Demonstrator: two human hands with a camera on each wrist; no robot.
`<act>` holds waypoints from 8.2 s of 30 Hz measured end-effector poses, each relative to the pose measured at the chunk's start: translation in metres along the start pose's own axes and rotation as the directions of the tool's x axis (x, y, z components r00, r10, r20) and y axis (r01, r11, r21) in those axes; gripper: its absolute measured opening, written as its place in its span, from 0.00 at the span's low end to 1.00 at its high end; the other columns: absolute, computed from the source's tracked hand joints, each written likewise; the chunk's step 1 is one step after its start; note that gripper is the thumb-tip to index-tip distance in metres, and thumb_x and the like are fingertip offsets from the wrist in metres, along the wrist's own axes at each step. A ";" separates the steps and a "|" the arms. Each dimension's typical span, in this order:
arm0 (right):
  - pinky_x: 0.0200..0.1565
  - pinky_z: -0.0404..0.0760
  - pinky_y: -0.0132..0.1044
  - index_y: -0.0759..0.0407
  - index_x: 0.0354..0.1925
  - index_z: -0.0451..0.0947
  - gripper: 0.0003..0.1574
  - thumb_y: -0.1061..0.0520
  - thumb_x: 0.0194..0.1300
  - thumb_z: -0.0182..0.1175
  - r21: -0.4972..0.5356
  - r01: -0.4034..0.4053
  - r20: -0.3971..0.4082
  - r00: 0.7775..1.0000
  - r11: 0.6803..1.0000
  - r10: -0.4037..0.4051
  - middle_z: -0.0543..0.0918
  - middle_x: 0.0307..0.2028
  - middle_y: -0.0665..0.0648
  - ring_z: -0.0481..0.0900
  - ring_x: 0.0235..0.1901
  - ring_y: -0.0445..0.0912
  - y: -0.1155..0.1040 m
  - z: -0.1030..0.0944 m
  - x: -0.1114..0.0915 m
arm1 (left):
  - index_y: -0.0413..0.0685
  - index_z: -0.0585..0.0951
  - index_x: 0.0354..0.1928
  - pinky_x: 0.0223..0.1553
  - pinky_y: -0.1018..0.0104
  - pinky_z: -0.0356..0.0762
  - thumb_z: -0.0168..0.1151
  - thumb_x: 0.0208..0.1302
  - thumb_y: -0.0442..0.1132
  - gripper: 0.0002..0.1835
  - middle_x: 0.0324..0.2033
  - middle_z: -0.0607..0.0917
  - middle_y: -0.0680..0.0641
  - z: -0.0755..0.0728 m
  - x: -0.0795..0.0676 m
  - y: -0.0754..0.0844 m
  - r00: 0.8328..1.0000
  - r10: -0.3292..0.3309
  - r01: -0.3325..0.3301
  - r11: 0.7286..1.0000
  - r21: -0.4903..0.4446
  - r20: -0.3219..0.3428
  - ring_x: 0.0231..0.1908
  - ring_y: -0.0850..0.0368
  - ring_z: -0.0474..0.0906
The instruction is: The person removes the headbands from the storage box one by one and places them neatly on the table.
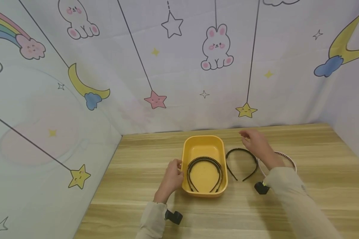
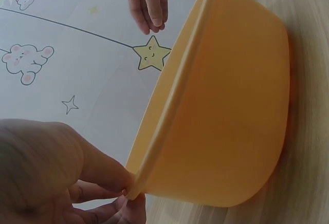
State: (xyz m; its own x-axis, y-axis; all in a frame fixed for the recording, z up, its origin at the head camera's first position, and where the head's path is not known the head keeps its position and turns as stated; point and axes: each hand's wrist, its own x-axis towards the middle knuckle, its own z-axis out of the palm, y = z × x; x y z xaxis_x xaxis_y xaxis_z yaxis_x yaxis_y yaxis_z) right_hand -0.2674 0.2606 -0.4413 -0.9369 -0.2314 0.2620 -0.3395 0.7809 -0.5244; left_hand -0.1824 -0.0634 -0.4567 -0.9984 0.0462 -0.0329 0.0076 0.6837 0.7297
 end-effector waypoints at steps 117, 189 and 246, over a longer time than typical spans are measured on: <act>0.43 0.77 0.45 0.67 0.45 0.78 0.12 0.67 0.62 0.55 0.101 0.025 0.243 0.969 0.995 -0.049 0.82 0.38 0.60 0.78 0.41 0.53 -0.089 0.088 0.042 | 0.37 0.69 0.55 0.39 0.64 0.72 0.53 0.60 0.27 0.19 0.43 0.72 0.44 0.000 -0.001 -0.002 1.000 0.028 -0.028 0.999 -0.017 -0.007 0.41 0.55 0.70; 0.43 0.76 0.50 0.67 0.45 0.77 0.13 0.65 0.62 0.56 0.103 0.051 0.134 0.989 0.993 -0.064 0.81 0.40 0.64 0.78 0.41 0.57 -0.077 0.000 -0.002 | 0.35 0.70 0.54 0.38 0.63 0.73 0.52 0.59 0.26 0.19 0.41 0.72 0.44 0.001 0.001 -0.004 1.000 0.028 -0.029 0.999 -0.018 -0.011 0.39 0.54 0.70; 0.30 0.79 0.38 0.58 0.39 0.81 0.10 0.62 0.55 0.63 -0.080 0.045 0.085 0.996 0.996 -0.038 0.83 0.33 0.51 0.82 0.33 0.49 -0.018 -0.015 -0.091 | 0.37 0.70 0.54 0.39 0.63 0.73 0.52 0.60 0.27 0.19 0.41 0.72 0.45 0.001 0.001 -0.003 1.000 0.008 -0.008 1.000 -0.016 0.000 0.40 0.54 0.71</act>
State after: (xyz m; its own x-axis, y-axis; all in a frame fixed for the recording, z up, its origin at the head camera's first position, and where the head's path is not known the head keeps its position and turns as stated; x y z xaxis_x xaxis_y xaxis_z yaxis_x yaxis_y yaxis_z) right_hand -0.1747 0.2760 -0.4432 -0.9270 -0.3093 0.2119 -0.3733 0.8137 -0.4456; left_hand -0.1834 -0.0649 -0.4596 -0.9983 0.0512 -0.0270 0.0144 0.6719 0.7405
